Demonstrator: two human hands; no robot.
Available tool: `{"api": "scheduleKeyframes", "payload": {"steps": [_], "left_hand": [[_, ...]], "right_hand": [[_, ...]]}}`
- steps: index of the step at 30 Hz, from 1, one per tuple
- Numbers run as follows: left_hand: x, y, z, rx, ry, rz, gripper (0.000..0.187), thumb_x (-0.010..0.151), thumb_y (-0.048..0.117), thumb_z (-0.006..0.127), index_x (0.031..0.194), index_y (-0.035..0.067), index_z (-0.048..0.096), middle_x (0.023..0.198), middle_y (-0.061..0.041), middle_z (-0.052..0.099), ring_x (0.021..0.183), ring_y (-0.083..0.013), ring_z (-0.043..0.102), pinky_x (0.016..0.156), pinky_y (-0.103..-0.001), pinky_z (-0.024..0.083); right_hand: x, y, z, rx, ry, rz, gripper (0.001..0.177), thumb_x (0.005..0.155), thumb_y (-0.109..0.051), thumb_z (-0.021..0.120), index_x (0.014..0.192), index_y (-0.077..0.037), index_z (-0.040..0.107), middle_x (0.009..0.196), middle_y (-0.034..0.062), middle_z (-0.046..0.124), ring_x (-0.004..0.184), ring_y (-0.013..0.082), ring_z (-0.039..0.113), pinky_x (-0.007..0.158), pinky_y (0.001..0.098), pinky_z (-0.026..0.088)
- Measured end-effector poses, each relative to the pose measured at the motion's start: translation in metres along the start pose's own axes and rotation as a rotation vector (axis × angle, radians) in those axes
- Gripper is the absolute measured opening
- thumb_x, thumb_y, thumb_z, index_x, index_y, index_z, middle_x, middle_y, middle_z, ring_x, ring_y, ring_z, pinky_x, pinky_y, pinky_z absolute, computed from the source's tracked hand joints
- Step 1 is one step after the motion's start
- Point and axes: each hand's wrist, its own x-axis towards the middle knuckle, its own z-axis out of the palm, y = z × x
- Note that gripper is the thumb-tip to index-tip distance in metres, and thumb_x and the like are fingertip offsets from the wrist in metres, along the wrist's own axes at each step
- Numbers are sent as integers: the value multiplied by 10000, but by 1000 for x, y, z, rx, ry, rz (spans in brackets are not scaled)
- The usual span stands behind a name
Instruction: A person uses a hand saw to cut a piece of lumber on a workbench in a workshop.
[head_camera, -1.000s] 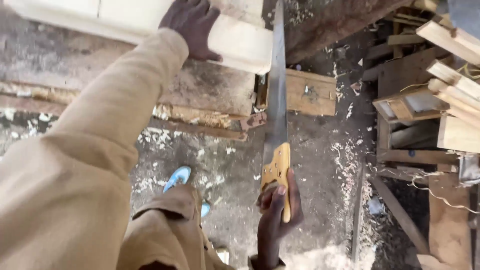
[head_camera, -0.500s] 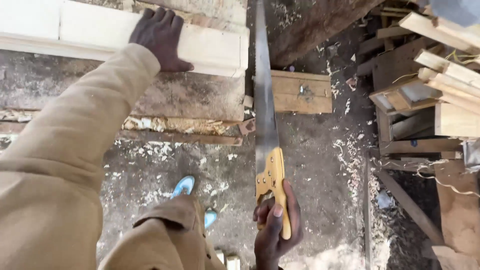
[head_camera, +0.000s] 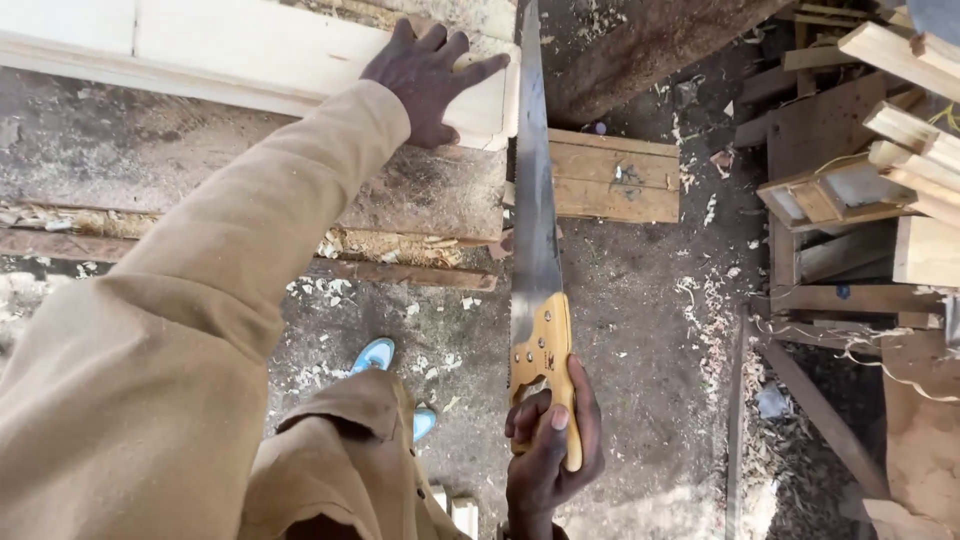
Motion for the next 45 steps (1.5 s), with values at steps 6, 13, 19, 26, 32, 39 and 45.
{"api": "scheduleKeyframes", "payload": {"steps": [6,13,19,26,32,39,45], "left_hand": [[3,-1,7,82,58,2,941,658,666,552,1439,276,201,1232,-134,475,1062,-315,474,780,-501,405],[-2,5,-2,-35,-21,-19,947,666,637,576,1444,310,147,1292,-140,425,1131,-335,409,844,-524,352],[1,3,-14,-76,-51,-39,937,670,580,598,1435,311,129,1359,-124,353,1190,-342,351,898,-544,304],[0,7,-16,-84,-70,-45,936,687,570,608,1437,331,103,1367,-120,357,1205,-344,343,919,-543,293],[6,2,8,-1,7,-53,941,661,631,566,1440,341,124,1319,-79,406,1144,-312,407,879,-542,314],[3,11,-3,-57,-39,-26,947,670,609,582,1438,327,105,1349,-115,371,1172,-350,379,860,-546,319],[-2,8,-9,-32,-40,-74,927,668,594,591,1437,340,140,1350,-97,378,1180,-310,367,883,-495,328]], "right_hand": [[-5,-8,2,4,20,39,382,916,-272,423,1147,19,515,448,1,432,323,58,343,299,178,355],[-11,-8,10,-40,102,126,424,882,-290,399,1126,30,534,398,10,386,292,74,326,297,212,396],[-15,16,17,-71,30,-27,335,910,-214,378,1096,4,551,400,-8,424,298,49,355,267,182,358],[-11,37,11,-29,62,-5,306,887,-61,369,1113,5,564,480,-25,486,327,24,407,248,151,381],[-12,20,9,112,-37,124,379,913,-177,384,1218,24,483,455,14,397,386,99,357,362,248,390],[14,27,26,-32,172,319,369,827,-19,395,1149,6,575,510,-8,475,395,60,469,350,178,484],[18,12,32,74,-16,118,344,915,-128,403,1205,16,518,464,-7,355,387,62,298,360,208,299]]}}
